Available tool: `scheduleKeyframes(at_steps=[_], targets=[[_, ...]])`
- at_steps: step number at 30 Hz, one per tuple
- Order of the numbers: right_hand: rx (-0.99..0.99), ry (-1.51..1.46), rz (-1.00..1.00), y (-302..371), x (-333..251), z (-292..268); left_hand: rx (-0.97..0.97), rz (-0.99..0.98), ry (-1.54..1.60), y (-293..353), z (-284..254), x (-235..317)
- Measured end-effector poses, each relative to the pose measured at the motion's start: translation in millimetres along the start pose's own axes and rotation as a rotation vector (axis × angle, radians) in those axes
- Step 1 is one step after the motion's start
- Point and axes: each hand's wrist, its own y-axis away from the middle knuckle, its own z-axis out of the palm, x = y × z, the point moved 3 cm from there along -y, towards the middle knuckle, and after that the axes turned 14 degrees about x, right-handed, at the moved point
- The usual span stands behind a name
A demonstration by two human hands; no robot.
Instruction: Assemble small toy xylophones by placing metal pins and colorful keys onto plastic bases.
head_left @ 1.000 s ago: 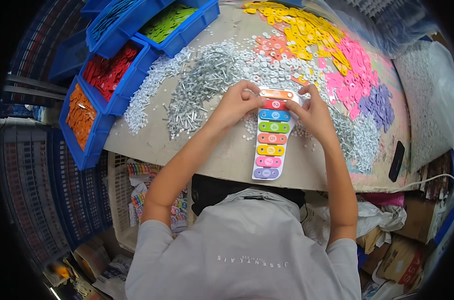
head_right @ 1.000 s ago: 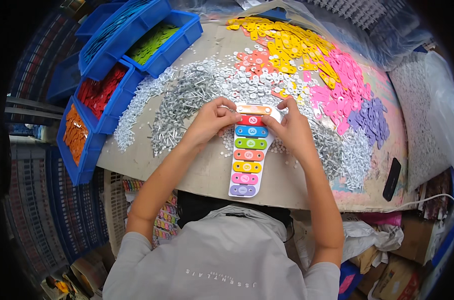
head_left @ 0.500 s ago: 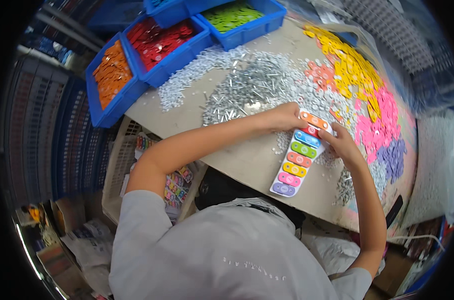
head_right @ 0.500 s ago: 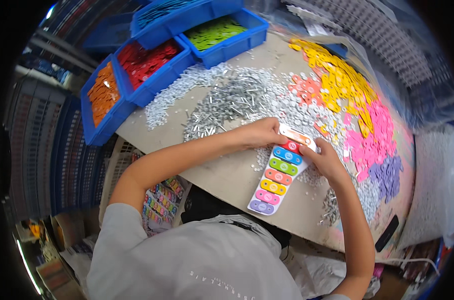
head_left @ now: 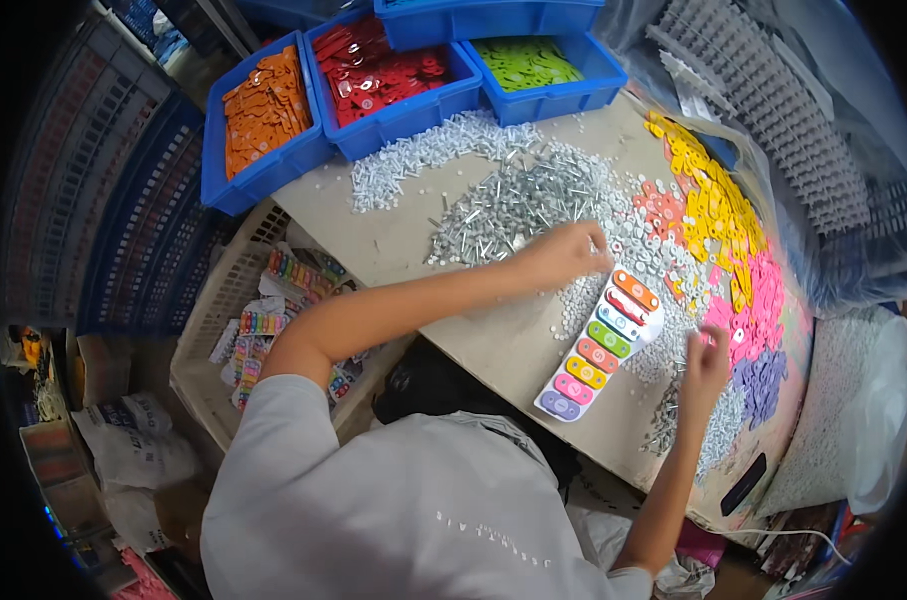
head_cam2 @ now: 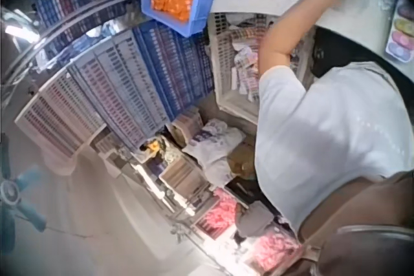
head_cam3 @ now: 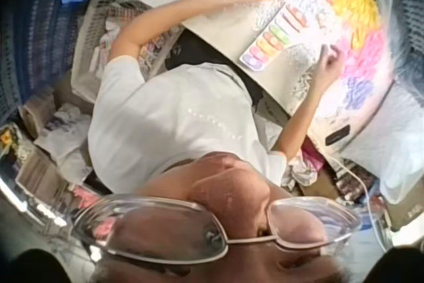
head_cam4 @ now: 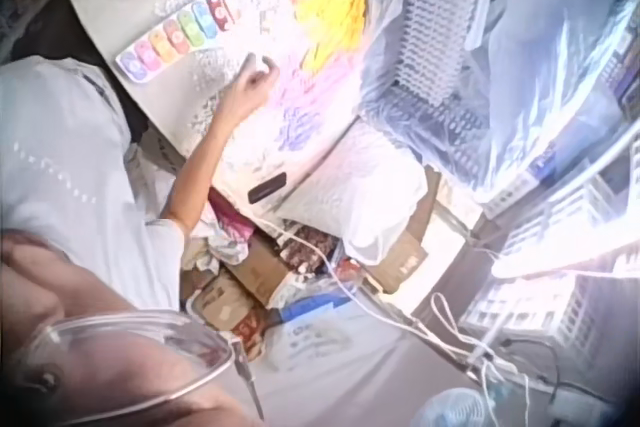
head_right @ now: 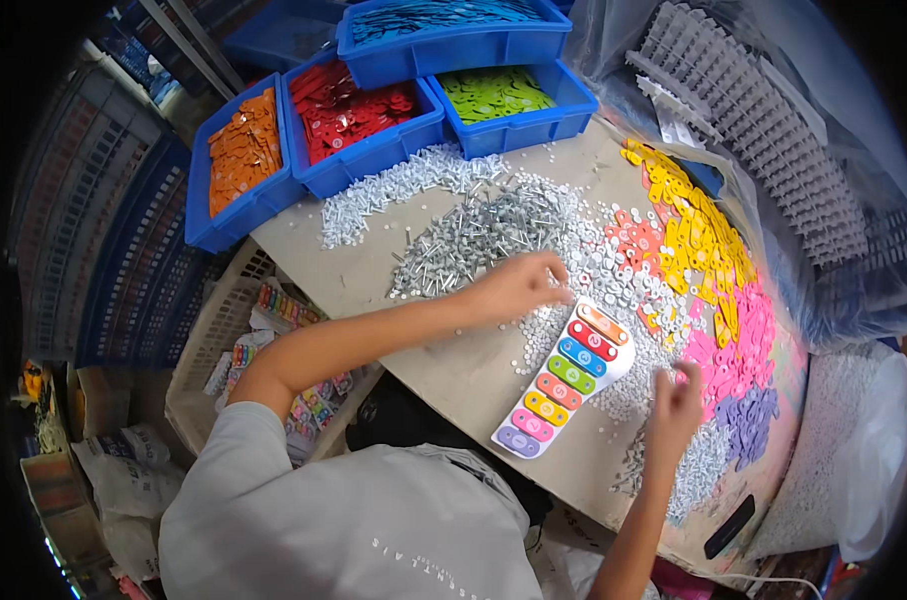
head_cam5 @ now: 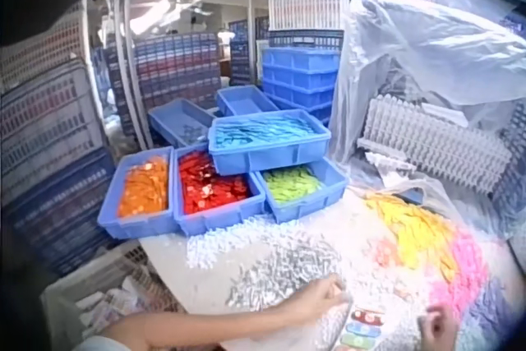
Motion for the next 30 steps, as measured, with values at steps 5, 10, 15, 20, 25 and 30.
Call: scheduleKeyframes(at_steps=[5, 10, 15, 20, 25, 30], targets=[[0.425, 0.439, 0.014, 37.6, 90.3, -121.6, 0.507, 0.228, -0.465, -25.2, -113.5, -14.6], [0.342, 0.505, 0.116, 91.4, 181.4, -162.0, 0.505, 0.206, -0.690, -37.1, -152.2, -53.2], [0.307, 0.433, 0.244, 105.8, 204.1, -155.9, 0.474, 0.215, -0.797, -46.1, -148.3, -68.1], [0.330, 0.392, 0.197, 101.9, 210.4, -157.4, 0.440, 0.210, -0.886, -48.8, -146.1, -72.2], [0.359, 0.359, 0.241, 102.8, 211.5, -164.4, 0.451, 0.220, -0.888, -46.4, -145.4, -71.7], [0.429, 0.388, 0.230, 105.2, 196.9, -169.8, 0.403, 0.219, -0.972, -47.1, -145.1, -71.2]])
